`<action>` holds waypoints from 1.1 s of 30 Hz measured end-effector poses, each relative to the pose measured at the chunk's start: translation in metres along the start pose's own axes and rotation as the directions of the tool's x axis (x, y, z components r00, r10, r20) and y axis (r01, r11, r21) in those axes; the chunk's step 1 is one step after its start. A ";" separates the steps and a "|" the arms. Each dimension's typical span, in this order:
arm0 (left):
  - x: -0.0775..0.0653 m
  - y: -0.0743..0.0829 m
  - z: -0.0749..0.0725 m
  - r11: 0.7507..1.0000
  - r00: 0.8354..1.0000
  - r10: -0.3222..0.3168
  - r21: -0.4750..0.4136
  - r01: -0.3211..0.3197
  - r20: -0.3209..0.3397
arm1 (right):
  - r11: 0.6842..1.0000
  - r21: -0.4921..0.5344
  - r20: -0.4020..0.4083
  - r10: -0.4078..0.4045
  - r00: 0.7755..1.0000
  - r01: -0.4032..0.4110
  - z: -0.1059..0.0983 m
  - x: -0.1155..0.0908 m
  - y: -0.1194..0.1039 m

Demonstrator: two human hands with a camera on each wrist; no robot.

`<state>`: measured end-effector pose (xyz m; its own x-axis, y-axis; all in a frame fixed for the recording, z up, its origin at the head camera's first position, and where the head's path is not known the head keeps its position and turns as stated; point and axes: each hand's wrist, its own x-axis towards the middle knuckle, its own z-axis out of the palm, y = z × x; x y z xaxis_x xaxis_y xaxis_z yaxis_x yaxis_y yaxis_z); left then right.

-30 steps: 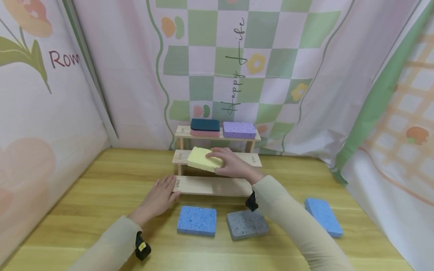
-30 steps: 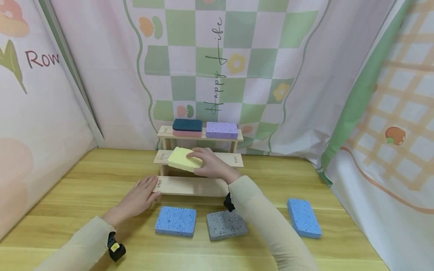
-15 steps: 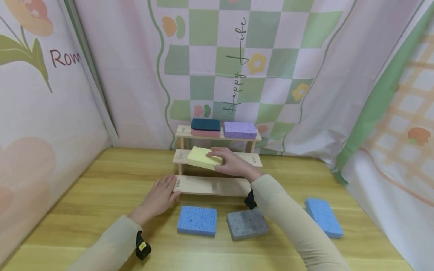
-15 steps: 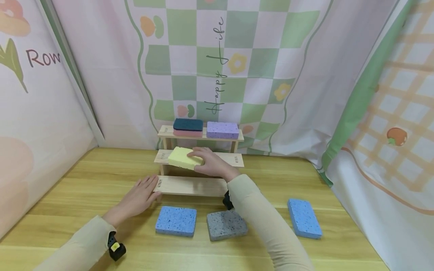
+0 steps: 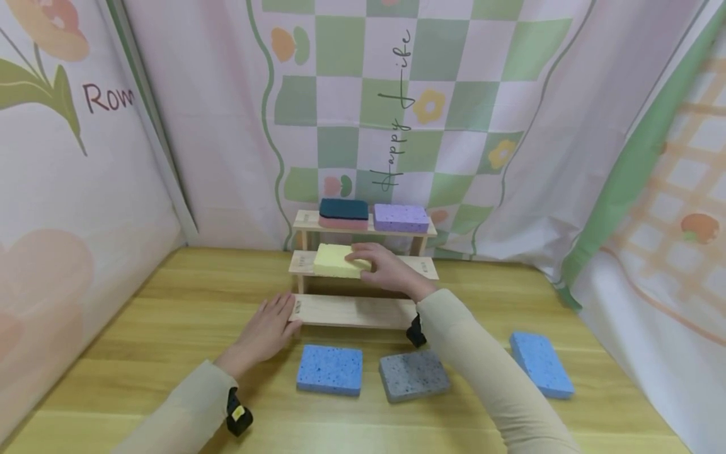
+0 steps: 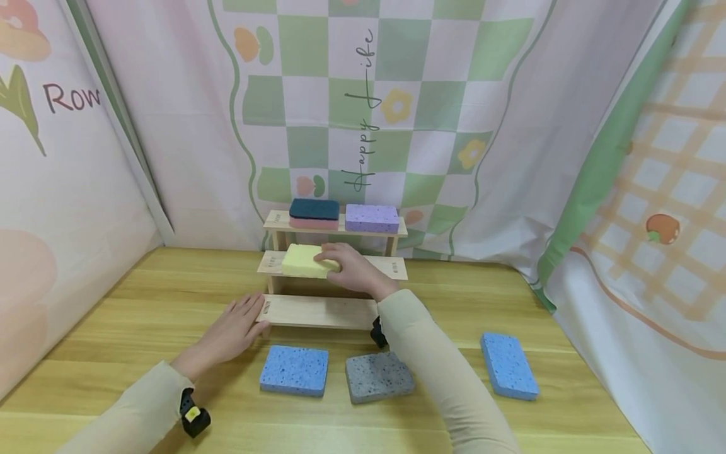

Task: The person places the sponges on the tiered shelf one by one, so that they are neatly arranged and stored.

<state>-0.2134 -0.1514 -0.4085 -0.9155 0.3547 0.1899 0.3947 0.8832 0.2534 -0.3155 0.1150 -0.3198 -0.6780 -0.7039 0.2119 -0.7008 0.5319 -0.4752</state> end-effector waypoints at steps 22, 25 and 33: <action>0.001 -0.001 0.001 1.000 1.000 -0.001 0.008 0.001 0.000 | 0.999 -0.046 -0.039 0.008 0.999 -0.010 0.002 0.008 0.004; 0.001 -0.001 0.001 1.000 1.000 -0.002 0.008 0.002 0.003 | 0.999 -0.048 -0.043 0.003 0.999 -0.005 0.003 0.008 0.005; 0.001 -0.001 0.001 1.000 1.000 -0.004 0.006 0.004 0.003 | 1.000 -0.018 -0.035 0.020 0.999 -0.020 0.004 0.008 0.005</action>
<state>-0.2146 -0.1518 -0.4096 -0.9172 0.3524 0.1861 0.3909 0.8863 0.2482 -0.3236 0.1104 -0.3245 -0.6990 -0.6763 0.2323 -0.6908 0.5545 -0.4640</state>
